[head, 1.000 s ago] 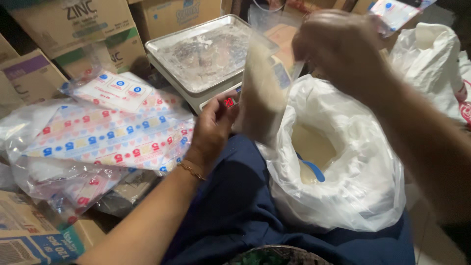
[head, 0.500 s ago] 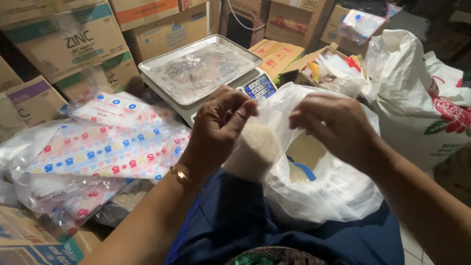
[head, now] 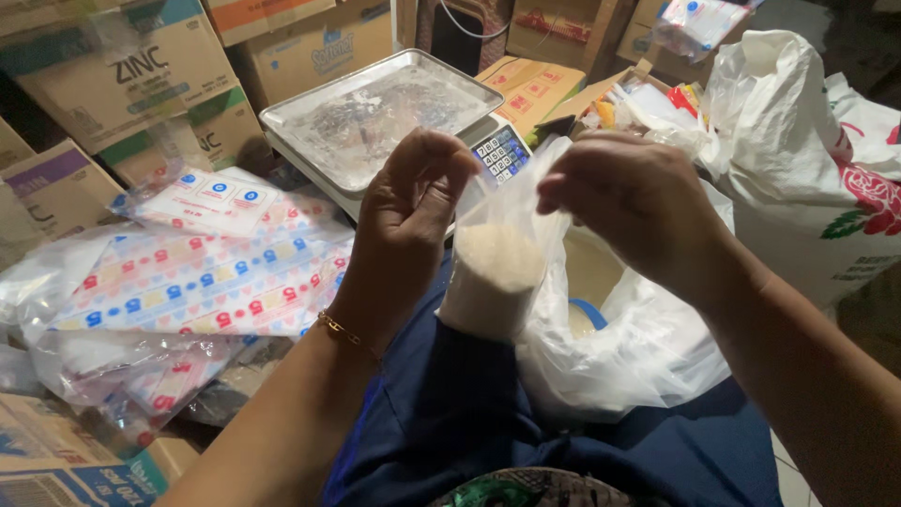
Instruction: The person scoops rice from a large sack into small plastic bags using a blue scoop, weighs each bag on a digital scale, and ties the bags shut. The process is repeated multiple times in a cluttered storage area.
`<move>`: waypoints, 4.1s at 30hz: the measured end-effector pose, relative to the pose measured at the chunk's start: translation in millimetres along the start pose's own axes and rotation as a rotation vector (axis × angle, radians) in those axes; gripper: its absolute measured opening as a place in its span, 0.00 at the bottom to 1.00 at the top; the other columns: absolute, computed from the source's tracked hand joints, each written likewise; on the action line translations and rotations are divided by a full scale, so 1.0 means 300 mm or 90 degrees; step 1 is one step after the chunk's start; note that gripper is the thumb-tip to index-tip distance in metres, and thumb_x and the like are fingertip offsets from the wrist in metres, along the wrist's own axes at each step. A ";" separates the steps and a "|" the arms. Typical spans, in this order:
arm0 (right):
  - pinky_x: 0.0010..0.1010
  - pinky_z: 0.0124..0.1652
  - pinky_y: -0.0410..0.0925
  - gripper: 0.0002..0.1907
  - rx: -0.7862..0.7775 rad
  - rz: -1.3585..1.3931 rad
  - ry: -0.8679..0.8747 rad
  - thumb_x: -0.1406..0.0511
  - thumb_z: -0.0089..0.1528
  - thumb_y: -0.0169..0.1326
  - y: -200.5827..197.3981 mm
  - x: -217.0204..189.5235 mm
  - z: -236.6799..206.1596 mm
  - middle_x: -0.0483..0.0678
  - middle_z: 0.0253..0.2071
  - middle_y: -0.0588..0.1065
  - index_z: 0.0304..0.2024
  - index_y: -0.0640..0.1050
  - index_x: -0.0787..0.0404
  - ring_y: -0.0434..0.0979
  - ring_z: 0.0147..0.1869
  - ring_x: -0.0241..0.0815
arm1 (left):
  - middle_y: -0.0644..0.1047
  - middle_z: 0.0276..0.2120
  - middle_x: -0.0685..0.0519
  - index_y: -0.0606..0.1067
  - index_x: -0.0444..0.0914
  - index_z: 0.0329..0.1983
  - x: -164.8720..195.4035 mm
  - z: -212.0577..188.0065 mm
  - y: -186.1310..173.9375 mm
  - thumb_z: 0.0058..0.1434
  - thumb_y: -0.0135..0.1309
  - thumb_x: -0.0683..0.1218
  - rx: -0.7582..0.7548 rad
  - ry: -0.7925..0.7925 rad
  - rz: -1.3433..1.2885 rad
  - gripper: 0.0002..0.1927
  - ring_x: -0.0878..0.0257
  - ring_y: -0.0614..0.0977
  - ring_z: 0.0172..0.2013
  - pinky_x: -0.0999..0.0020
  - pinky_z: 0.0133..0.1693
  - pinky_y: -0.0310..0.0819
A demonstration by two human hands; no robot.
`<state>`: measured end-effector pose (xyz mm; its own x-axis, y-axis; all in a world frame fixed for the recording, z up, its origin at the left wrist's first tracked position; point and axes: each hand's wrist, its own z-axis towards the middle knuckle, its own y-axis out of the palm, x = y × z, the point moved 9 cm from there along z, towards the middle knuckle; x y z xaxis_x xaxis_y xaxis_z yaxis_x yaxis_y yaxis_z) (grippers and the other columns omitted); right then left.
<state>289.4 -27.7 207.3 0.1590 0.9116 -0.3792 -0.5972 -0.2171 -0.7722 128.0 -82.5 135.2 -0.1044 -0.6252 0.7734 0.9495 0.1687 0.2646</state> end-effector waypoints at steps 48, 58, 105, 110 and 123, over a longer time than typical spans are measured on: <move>0.22 0.26 0.59 0.09 -0.174 0.550 0.314 0.65 0.65 0.61 0.291 0.277 -0.031 0.39 0.28 0.70 0.42 0.79 0.66 0.65 0.28 0.28 | 0.70 0.31 0.58 0.71 0.36 0.41 0.002 0.091 0.098 0.74 0.53 0.41 -0.228 0.005 0.215 0.05 0.73 0.69 0.34 0.75 0.37 0.68; 0.21 0.27 0.58 0.06 -0.174 0.624 0.254 0.68 0.68 0.54 0.299 0.260 -0.022 0.38 0.30 0.71 0.44 0.80 0.64 0.63 0.29 0.26 | 0.72 0.58 0.54 0.62 0.41 0.67 -0.125 0.027 0.022 0.54 0.63 0.70 -0.325 -0.094 0.200 0.47 0.66 0.75 0.58 0.68 0.57 0.70; 0.29 0.57 0.70 0.27 -0.156 0.590 0.311 0.59 0.62 0.60 0.388 0.397 -0.130 0.49 0.55 0.75 0.59 0.68 0.62 0.73 0.60 0.38 | 0.79 0.31 0.53 0.74 0.36 0.36 -0.296 0.036 0.114 0.73 0.46 0.46 -0.254 -0.176 0.186 0.12 0.69 0.78 0.34 0.70 0.40 0.75; 0.31 0.57 0.70 0.30 -0.233 0.700 0.305 0.63 0.58 0.65 0.446 0.400 -0.158 0.49 0.53 0.74 0.59 0.70 0.64 0.74 0.59 0.39 | 0.79 0.23 0.53 0.75 0.37 0.36 -0.245 0.084 0.192 0.74 0.47 0.49 -0.212 -0.111 0.295 0.14 0.67 0.80 0.26 0.70 0.30 0.75; 0.34 0.42 0.73 0.05 -0.013 0.094 0.080 0.66 0.64 0.55 0.518 0.492 -0.109 0.54 0.39 0.78 0.40 0.78 0.62 0.81 0.43 0.48 | 0.81 0.35 0.45 0.78 0.35 0.46 -0.304 -0.043 0.131 0.68 0.48 0.44 -0.106 -0.077 0.345 0.11 0.54 0.84 0.35 0.64 0.41 0.77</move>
<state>245.7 61.7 14.6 0.1691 0.8187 -0.5487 -0.6059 -0.3527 -0.7131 178.6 -28.5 67.6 0.3858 -0.3894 0.8363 0.9095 0.3124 -0.2742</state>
